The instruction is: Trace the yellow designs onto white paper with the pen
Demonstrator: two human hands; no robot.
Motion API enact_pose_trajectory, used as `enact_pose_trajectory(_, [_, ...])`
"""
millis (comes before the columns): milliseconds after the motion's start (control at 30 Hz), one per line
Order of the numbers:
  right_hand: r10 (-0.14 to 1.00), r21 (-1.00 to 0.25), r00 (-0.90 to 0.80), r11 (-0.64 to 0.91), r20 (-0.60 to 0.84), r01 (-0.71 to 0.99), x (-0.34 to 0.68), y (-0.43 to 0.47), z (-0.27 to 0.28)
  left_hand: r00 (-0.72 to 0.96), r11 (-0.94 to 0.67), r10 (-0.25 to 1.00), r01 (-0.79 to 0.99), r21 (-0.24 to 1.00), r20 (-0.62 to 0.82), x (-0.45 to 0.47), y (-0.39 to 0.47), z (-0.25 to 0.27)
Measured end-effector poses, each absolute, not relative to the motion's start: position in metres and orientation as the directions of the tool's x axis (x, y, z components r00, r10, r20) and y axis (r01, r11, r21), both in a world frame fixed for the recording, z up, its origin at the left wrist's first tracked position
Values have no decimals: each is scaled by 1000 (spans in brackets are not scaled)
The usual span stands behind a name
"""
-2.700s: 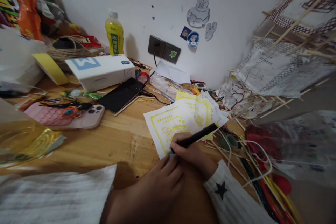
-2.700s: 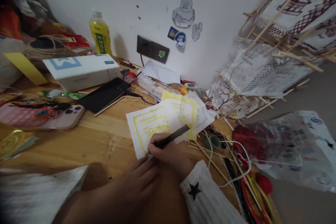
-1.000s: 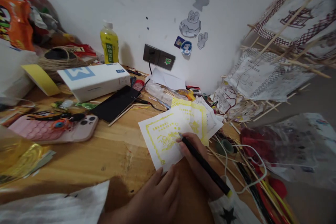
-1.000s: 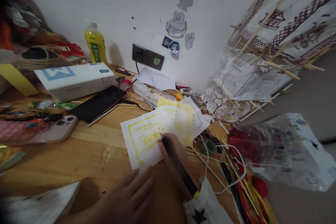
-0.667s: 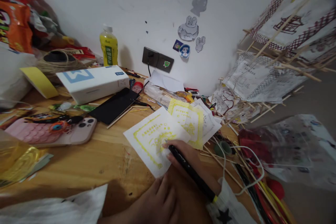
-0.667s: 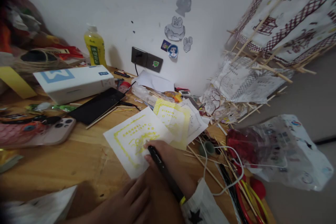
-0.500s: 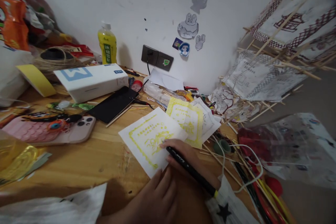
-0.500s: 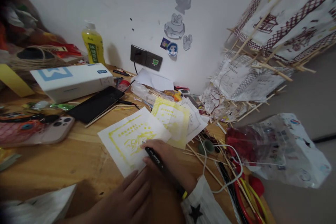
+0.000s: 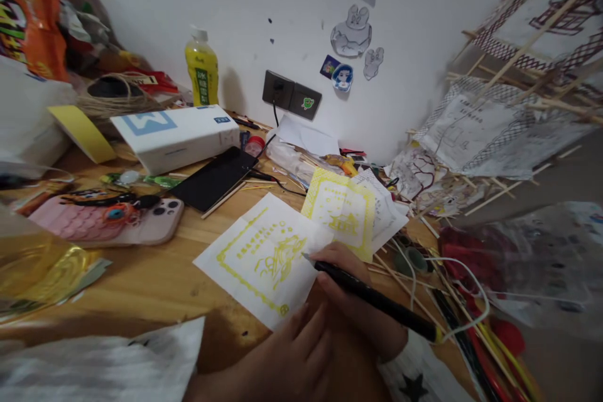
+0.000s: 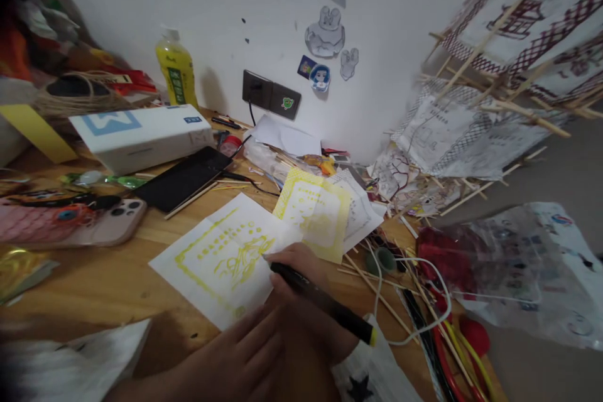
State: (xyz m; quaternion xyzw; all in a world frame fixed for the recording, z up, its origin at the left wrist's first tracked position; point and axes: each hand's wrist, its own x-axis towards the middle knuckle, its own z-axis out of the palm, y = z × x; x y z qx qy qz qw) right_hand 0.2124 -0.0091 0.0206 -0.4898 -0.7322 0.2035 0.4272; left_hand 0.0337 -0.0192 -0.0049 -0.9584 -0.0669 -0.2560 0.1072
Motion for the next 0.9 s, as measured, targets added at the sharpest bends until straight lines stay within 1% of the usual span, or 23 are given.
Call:
enact_pose_trajectory(100, [950,-782,-59,286,305,554,203,-19,22,837,-961,95,218,-169,539,31,-23,-11])
enact_pose_trajectory(167, [975,-818,-20,197,221,541,197,-24,21,828,-961,120,236,-145,548,29,-27,-15])
enact_pose_trajectory(267, [992,-866,-54,128,117,483,192,-28,18,817,-959,163,263,-105,553,28,-32,-22])
enact_pose_trajectory(367, [993,-879,-107,97,52,466,193,-29,15,814,-954,188,283,-93,549,30,-35,-26])
enact_pose_trajectory(500, [991,-866,-131,76,12,494,196,-27,13,853,-971,160,226,-75,497,33,-32,-21])
enact_pose_trajectory(600, [987,-863,-159,78,-3,499,195,-25,14,863,-979,137,191,-63,487,33,-29,-15])
enact_pose_trajectory(800, [983,-851,-184,107,12,514,193,-22,20,883,-982,135,180,-57,450,32,-29,-10])
enact_pose_trajectory(900, [981,-847,-191,122,24,518,193,-22,20,879,-984,130,171,-49,458,32,-30,-13])
